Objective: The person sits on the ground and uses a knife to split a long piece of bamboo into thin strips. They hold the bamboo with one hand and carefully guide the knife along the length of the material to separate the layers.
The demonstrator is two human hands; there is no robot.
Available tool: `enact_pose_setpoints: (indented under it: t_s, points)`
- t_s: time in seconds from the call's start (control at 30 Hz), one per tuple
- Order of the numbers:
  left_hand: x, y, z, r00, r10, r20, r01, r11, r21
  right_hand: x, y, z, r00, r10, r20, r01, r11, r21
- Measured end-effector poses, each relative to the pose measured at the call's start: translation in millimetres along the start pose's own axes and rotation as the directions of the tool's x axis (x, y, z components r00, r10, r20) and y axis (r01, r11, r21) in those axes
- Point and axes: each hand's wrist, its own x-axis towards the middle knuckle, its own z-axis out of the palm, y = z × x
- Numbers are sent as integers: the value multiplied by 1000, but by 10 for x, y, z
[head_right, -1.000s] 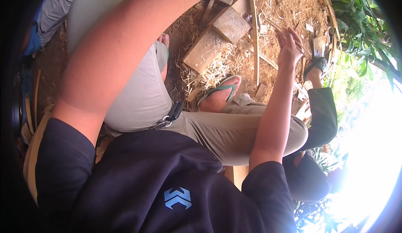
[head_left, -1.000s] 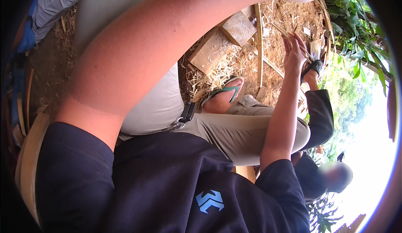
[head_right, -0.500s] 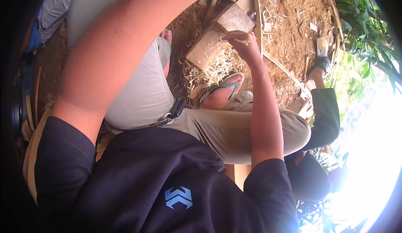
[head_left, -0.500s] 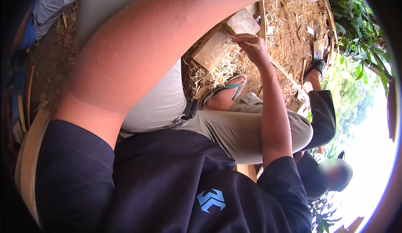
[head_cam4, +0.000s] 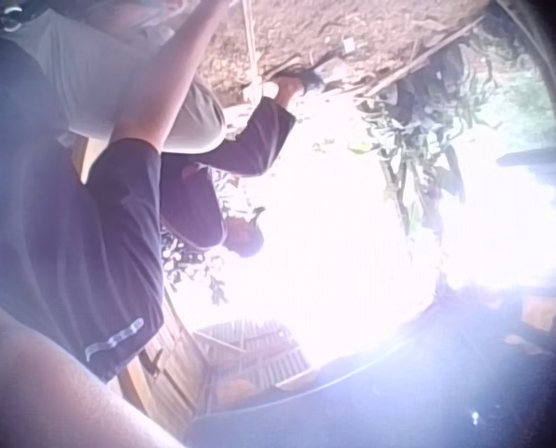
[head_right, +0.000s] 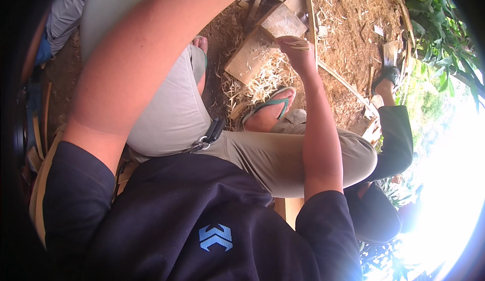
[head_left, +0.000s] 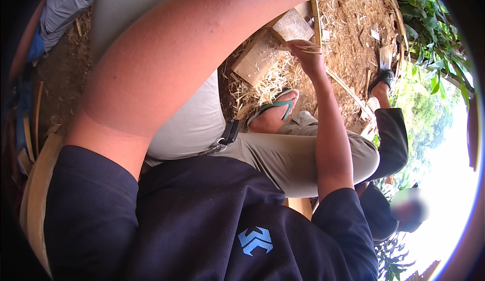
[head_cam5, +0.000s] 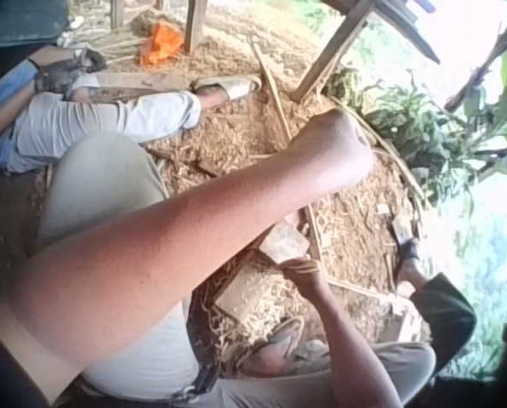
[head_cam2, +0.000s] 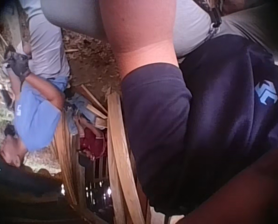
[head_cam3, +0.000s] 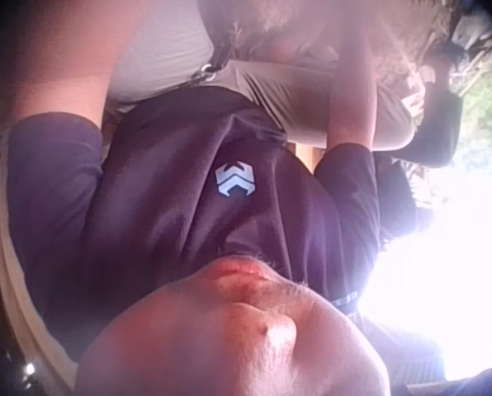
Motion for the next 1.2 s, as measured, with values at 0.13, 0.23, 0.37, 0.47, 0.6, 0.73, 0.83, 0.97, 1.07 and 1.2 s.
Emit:
enact_pose_setpoints:
  t_s: [0.13,0.23,0.37,0.47,0.6,0.73,0.83,0.97,1.07,1.2]
  points:
    - [72,-9,28,999,11,48,-9,999,-31,-34,14,56,990,99,-98,-89,990,106]
    - [37,46,74,999,29,43,-26,998,-56,0,87,82,984,129,-122,-102,974,201]
    - [95,61,139,999,40,-32,-41,998,-38,47,-62,25,974,190,-121,-103,854,511]
    - [81,69,107,999,11,-44,-14,998,-63,77,-368,-189,934,307,-185,-112,741,663]
    - [140,108,106,998,-61,-25,59,995,-82,123,-545,-809,877,263,-401,227,508,831]
    - [180,-10,169,998,36,-59,-41,995,-96,-20,-282,-1444,680,353,-642,541,350,765]
    - [196,-182,206,997,42,-60,-52,983,-177,-86,-345,-1375,579,362,-731,297,742,602]
    - [169,-207,199,991,45,-128,-57,994,-93,29,-420,-1089,844,84,-530,249,813,527]
    - [155,-199,167,995,-12,-104,-5,986,-168,61,-671,-787,997,-54,-54,72,900,431]
    - [99,-82,119,989,12,-150,-24,996,-82,82,-745,-293,992,-52,116,46,998,48]
